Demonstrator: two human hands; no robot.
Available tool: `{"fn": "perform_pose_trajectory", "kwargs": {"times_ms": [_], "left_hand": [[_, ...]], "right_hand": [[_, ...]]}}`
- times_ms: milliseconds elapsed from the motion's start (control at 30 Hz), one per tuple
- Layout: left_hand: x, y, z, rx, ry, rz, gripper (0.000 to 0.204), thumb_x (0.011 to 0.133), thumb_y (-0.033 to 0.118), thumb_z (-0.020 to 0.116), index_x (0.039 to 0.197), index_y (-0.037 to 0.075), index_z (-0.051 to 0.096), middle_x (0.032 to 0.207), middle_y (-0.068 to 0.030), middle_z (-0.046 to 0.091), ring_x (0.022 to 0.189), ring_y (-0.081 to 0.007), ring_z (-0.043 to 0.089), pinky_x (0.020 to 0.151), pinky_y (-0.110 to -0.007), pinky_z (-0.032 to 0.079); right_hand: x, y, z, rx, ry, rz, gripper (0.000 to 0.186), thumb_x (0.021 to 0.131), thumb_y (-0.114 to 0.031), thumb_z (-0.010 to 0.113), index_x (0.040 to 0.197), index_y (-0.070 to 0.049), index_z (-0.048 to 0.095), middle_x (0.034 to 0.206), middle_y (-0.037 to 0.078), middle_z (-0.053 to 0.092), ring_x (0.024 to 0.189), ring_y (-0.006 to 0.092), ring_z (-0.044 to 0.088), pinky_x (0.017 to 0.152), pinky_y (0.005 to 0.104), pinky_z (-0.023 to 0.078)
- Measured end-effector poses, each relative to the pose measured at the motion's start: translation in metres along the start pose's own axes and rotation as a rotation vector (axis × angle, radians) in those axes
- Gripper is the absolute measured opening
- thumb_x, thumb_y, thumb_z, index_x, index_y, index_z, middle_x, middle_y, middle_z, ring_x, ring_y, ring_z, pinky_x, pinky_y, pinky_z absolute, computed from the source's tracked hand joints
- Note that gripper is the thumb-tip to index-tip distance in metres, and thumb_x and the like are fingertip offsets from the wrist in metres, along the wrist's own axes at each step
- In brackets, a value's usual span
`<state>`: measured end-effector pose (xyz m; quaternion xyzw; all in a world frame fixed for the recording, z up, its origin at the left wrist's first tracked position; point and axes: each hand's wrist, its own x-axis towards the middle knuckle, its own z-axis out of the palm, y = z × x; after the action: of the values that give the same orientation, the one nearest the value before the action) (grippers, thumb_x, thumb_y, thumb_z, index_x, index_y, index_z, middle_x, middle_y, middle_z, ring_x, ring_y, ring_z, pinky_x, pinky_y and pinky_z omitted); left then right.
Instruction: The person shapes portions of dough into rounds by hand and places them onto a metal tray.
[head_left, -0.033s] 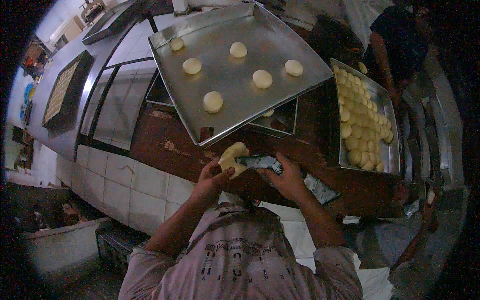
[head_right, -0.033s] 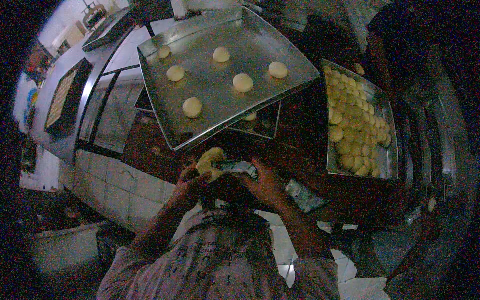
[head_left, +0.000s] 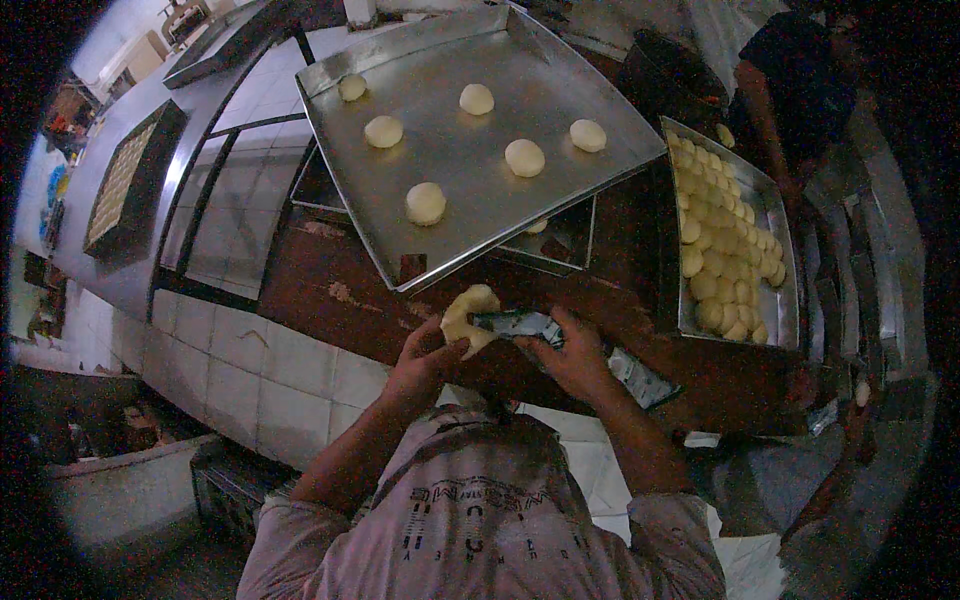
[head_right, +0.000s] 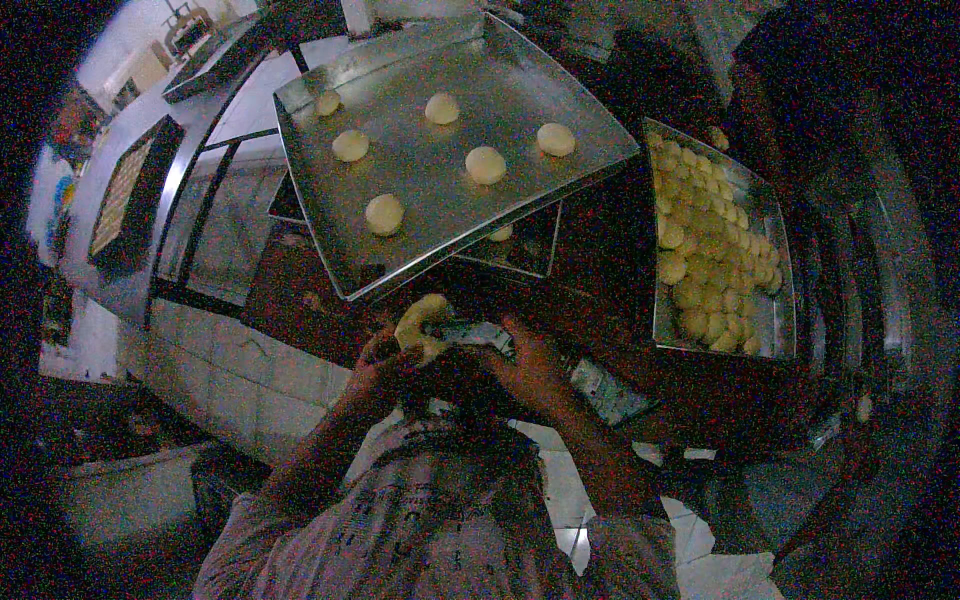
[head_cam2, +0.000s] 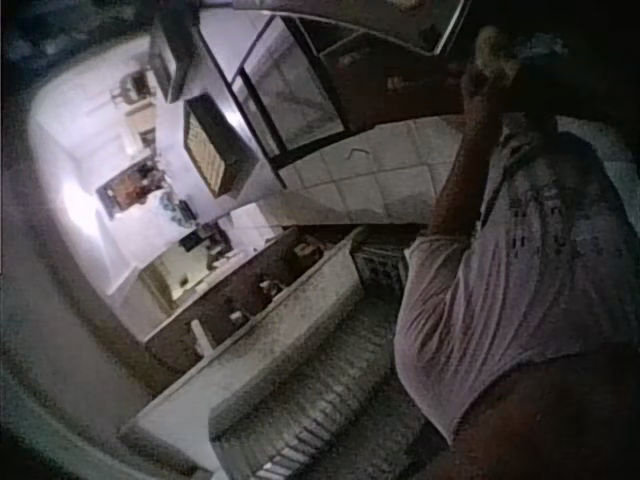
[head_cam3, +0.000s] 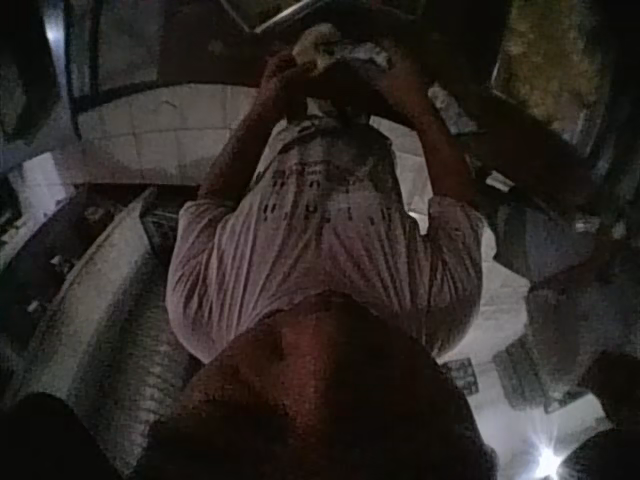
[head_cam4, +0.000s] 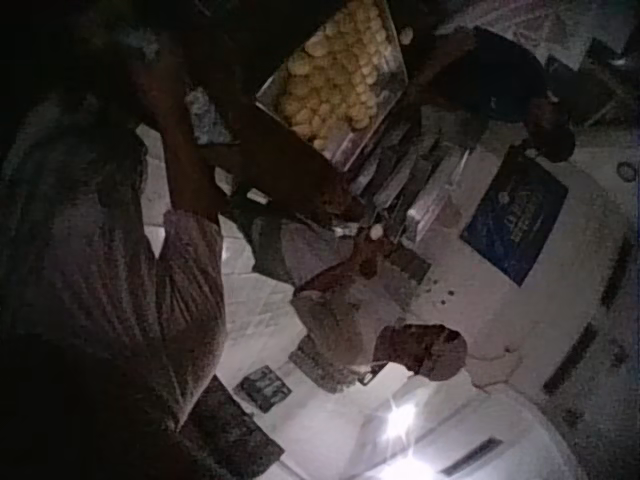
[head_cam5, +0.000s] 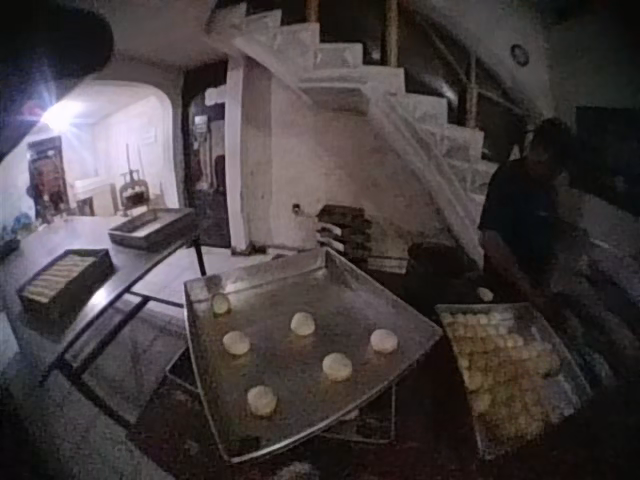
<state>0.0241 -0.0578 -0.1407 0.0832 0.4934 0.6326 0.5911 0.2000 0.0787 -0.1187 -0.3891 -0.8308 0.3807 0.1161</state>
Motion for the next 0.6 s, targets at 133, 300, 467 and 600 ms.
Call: {"fn": "perform_pose_trajectory", "kwargs": {"times_ms": [133,300,467,600], "left_hand": [[-0.006,0.005,0.005,-0.045,-0.104,0.072,0.037,0.081,0.003,0.053,0.117,0.000,0.048,0.113,-0.0116,0.055,0.101,-0.0216,0.055,0.089,-0.034,0.044],[-0.017,0.011,-0.006,-0.109,-0.157,0.148,0.055,0.072,0.009,0.053,0.125,-0.001,0.042,0.120,-0.0148,0.051,0.106,-0.0250,0.053,0.092,-0.035,0.041],[-0.054,0.047,-0.017,-0.153,-0.315,0.310,0.075,0.067,0.014,0.057,0.135,-0.002,0.029,0.133,-0.0170,0.041,0.122,-0.0293,0.041,0.103,-0.040,0.030],[-0.052,0.051,0.017,0.320,-0.355,0.427,0.067,0.080,0.013,0.055,0.138,-0.001,0.023,0.142,-0.0140,0.028,0.128,-0.0232,0.034,0.105,-0.036,0.023]], "right_hand": [[0.004,0.002,-0.002,-0.018,-0.104,0.008,0.053,0.078,-0.034,0.065,0.115,0.001,0.050,0.108,0.022,0.057,0.099,0.0377,0.055,0.087,0.0404,0.043],[-0.001,0.004,0.005,-0.130,-0.026,-0.120,0.043,0.076,-0.027,0.069,0.108,-0.002,0.054,0.103,0.020,0.058,0.098,0.0360,0.055,0.087,0.0394,0.042],[-0.010,-0.037,-0.015,-0.216,0.040,-0.306,0.059,0.072,-0.029,0.071,0.123,-0.008,0.050,0.107,0.015,0.054,0.108,0.0367,0.046,0.093,0.0423,0.037],[0.002,-0.090,-0.025,-0.048,0.151,-0.577,0.058,0.070,-0.025,0.073,0.122,-0.012,0.053,0.105,0.010,0.054,0.102,0.0301,0.047,0.089,0.0404,0.039]]}}
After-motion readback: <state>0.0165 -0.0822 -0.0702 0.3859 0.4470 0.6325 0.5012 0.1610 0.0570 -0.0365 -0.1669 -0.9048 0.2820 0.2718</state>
